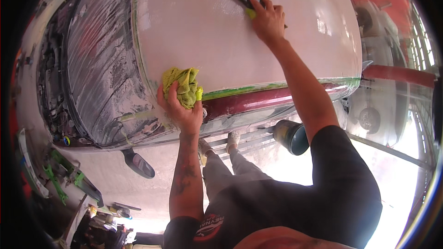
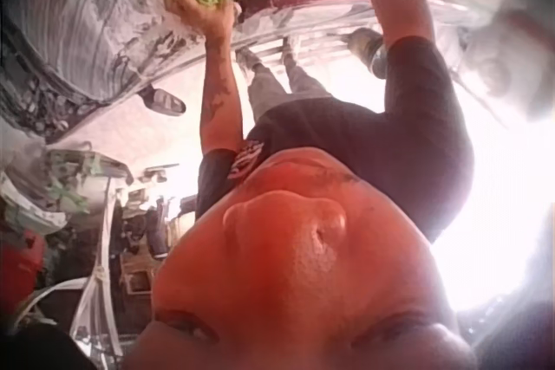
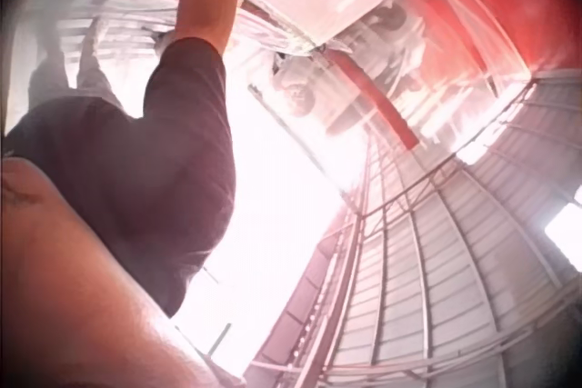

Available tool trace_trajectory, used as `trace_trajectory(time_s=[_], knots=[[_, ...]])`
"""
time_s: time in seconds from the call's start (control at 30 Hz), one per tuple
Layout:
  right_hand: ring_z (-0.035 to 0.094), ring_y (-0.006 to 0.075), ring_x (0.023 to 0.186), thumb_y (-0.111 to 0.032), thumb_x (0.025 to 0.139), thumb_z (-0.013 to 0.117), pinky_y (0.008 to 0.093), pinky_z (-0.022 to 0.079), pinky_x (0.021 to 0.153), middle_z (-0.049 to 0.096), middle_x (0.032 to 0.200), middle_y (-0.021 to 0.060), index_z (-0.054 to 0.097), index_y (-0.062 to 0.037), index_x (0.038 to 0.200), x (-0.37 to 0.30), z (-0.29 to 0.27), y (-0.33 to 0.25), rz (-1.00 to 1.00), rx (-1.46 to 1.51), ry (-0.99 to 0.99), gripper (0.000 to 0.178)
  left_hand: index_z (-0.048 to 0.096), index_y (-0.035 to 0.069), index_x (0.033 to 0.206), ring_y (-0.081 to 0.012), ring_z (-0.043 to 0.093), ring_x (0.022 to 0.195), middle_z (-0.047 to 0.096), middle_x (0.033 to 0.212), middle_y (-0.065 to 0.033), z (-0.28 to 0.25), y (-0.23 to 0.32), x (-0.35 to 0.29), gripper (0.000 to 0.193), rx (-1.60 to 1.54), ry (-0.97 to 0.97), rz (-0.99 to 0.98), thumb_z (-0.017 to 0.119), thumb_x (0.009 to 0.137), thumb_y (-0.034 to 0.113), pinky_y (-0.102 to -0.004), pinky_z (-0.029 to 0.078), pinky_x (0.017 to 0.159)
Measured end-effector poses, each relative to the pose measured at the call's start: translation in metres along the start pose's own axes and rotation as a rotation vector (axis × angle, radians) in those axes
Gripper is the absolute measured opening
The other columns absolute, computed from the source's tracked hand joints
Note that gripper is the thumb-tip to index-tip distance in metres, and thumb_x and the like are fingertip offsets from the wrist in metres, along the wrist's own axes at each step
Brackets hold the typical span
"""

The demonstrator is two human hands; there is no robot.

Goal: Wet sanding the roof of a car using a sanding block and a microfiber cloth for cleaning.

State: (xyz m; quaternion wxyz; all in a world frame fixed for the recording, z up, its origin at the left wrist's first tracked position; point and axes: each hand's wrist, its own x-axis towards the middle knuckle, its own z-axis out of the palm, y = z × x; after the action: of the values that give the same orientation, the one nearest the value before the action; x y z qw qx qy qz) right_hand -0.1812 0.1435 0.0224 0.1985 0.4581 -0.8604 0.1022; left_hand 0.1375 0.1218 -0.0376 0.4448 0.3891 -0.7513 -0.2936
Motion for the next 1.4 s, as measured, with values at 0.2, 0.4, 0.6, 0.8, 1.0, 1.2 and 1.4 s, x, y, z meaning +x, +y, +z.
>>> trace_trajectory(time_s=[0.2, 0.4, 0.6, 0.8, 1.0, 1.2, 1.4], knots=[[0.054, 0.0334, 0.101, -0.009, 0.075, 0.065, 0.0449, 0.048, 0.087, 0.052, 0.133, 0.0065, 0.059, -0.0324, 0.133, -0.109, -0.054, -0.072, -0.392, 0.14, -0.284, 0.063, 0.044, 0.006, 0.135, -0.0438, 0.042, 0.126, 0.034, 0.141, -0.0243, -0.006, -0.003, -0.007, 0.064, -0.011, 0.004, -0.04, 0.075, 0.079, 0.007, -0.0507, 0.038, 0.104], [0.058, 0.0385, 0.1, -0.009, 0.081, 0.06, 0.0484, 0.05, 0.085, 0.059, 0.129, 0.0118, 0.057, -0.0281, 0.134, 0.055, 0.01, -0.039, -0.114, -0.059, -0.084, 0.056, 0.037, 0.006, 0.14, -0.0447, 0.038, 0.129, 0.032, 0.141, -0.0248, 0.012, -0.008, -0.01, 0.066, -0.163, 0.104, -0.021, 0.069, 0.081, 0.006, -0.0517, 0.034, 0.107], [0.053, 0.0302, 0.1, -0.013, 0.075, 0.065, 0.0444, 0.044, 0.085, 0.053, 0.132, 0.0075, 0.058, -0.0301, 0.134, -0.101, -0.038, -0.116, -0.407, 0.117, -0.228, 0.061, 0.035, 0.007, 0.141, -0.0455, 0.037, 0.129, 0.031, 0.141, -0.0251, -0.002, -0.013, -0.015, 0.07, -0.111, 0.123, -0.055, 0.069, 0.08, 0.006, -0.0535, 0.032, 0.107], [0.056, 0.0353, 0.104, -0.021, 0.086, 0.066, 0.0455, 0.049, 0.085, 0.057, 0.13, 0.0105, 0.053, -0.0269, 0.138, 0.018, -0.007, -0.094, -0.386, -0.014, -0.159, 0.054, 0.037, 0.011, 0.14, -0.0474, 0.04, 0.126, 0.032, 0.14, -0.0254, 0.004, 0.0, -0.008, 0.072, -0.17, 0.105, -0.061, 0.069, 0.075, 0.004, -0.0545, 0.039, 0.102], [0.054, 0.035, 0.096, -0.011, 0.083, 0.059, 0.0499, 0.047, 0.079, 0.053, 0.126, 0.011, 0.05, -0.0323, 0.139, -0.011, 0.001, -0.134, -0.332, 0.004, -0.181, 0.061, 0.036, 0.008, 0.139, -0.0453, 0.038, 0.127, 0.033, 0.14, -0.024, -0.003, -0.007, -0.011, 0.065, -0.202, 0.159, -0.092, 0.07, 0.083, 0.009, -0.0526, 0.034, 0.106], [0.055, 0.0281, 0.089, -0.015, 0.079, 0.064, 0.0426, 0.046, 0.073, 0.052, 0.124, 0.0081, 0.057, -0.0347, 0.134, -0.062, -0.036, -0.144, -0.616, 0.043, -0.237, 0.059, 0.037, 0.011, 0.14, -0.047, 0.044, 0.123, 0.035, 0.139, -0.0263, -0.001, -0.012, -0.013, 0.075, -0.203, 0.201, -0.048, 0.072, 0.074, 0.004, -0.0526, 0.043, 0.099], [0.056, 0.0349, 0.1, -0.012, 0.085, 0.057, 0.0477, 0.049, 0.08, 0.057, 0.119, 0.0121, 0.051, -0.0308, 0.14, 0.075, 0.016, -0.16, -0.271, -0.136, -0.222, 0.058, 0.036, 0.01, 0.14, -0.0449, 0.041, 0.125, 0.034, 0.138, -0.0242, 0.001, 0.007, -0.002, 0.072, -0.237, 0.147, -0.065, 0.071, 0.077, 0.0, -0.0516, 0.04, 0.103]])
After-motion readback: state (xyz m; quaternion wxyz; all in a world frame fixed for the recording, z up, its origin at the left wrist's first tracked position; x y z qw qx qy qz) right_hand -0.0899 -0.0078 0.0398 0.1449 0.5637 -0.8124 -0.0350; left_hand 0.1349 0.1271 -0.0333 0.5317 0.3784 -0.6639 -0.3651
